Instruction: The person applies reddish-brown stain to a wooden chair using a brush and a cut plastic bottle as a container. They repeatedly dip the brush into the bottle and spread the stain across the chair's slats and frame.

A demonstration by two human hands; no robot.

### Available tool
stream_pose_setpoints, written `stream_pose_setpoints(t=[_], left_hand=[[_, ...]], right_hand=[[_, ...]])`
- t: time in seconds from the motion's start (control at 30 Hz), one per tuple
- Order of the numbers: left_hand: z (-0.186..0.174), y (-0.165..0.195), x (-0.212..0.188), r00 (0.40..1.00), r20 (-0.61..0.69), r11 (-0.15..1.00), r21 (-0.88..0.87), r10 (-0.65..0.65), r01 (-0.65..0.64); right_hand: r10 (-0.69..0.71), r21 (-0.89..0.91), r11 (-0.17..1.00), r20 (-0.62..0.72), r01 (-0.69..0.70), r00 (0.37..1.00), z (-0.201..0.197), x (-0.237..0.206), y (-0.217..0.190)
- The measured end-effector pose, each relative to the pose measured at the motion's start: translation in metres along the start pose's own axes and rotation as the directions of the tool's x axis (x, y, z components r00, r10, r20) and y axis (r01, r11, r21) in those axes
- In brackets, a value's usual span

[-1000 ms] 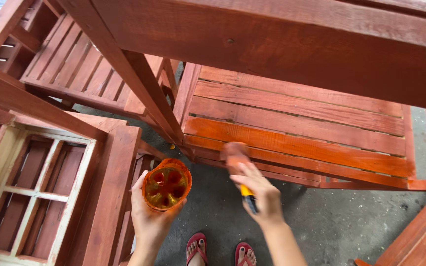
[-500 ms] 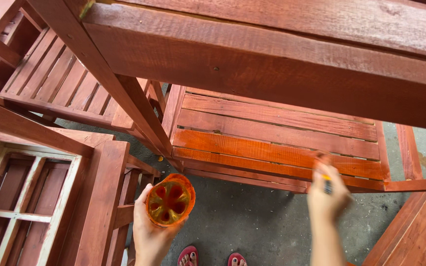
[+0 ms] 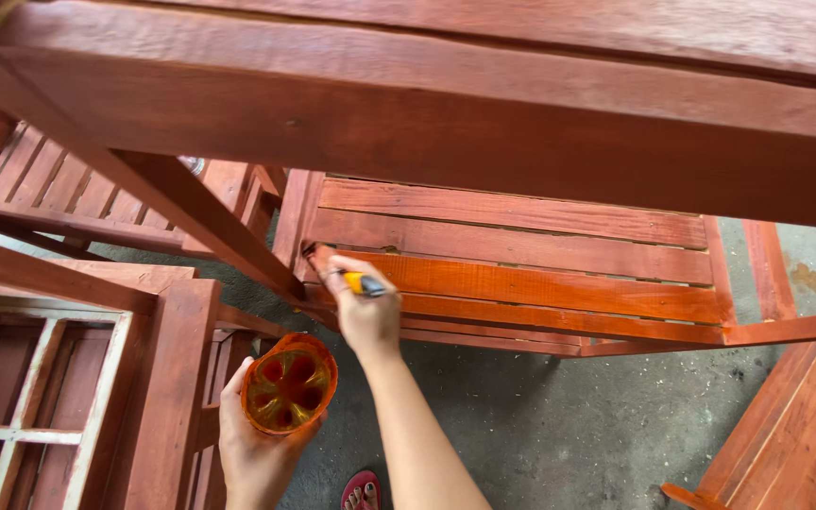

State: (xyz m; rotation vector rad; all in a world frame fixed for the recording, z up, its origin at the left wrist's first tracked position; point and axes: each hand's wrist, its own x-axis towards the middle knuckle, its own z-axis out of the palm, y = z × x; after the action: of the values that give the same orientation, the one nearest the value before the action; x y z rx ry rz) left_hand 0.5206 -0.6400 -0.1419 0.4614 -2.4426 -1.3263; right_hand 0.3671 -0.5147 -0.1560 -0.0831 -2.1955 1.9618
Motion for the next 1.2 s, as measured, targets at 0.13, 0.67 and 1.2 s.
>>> stream_pose_setpoints(t=[0.13,0.67,1.2], left_hand=[[0.031,0.029,-0.01,0.998,0.05,0.987,-0.156,0.032,-0.024],[0.194,0.147,-0.093,0.949,0.128,0.953,-0.127,0.289,-0.273],[0.233,0.204,-0.091,0.888,0.081,0.877,0.138,0.452,-0.46]], right_hand=[[0.401,0.251,0.903,-0.199,-0.349,0.894,-0.098,0.016,0.013],[0.226,0.013,0.961,-0.609,-0.275,0.76,-0.475,0.012,0.037],[-0.285,0.059,0.957,0.373,0.284,0.883,-0.433,-0.038,-0.06]])
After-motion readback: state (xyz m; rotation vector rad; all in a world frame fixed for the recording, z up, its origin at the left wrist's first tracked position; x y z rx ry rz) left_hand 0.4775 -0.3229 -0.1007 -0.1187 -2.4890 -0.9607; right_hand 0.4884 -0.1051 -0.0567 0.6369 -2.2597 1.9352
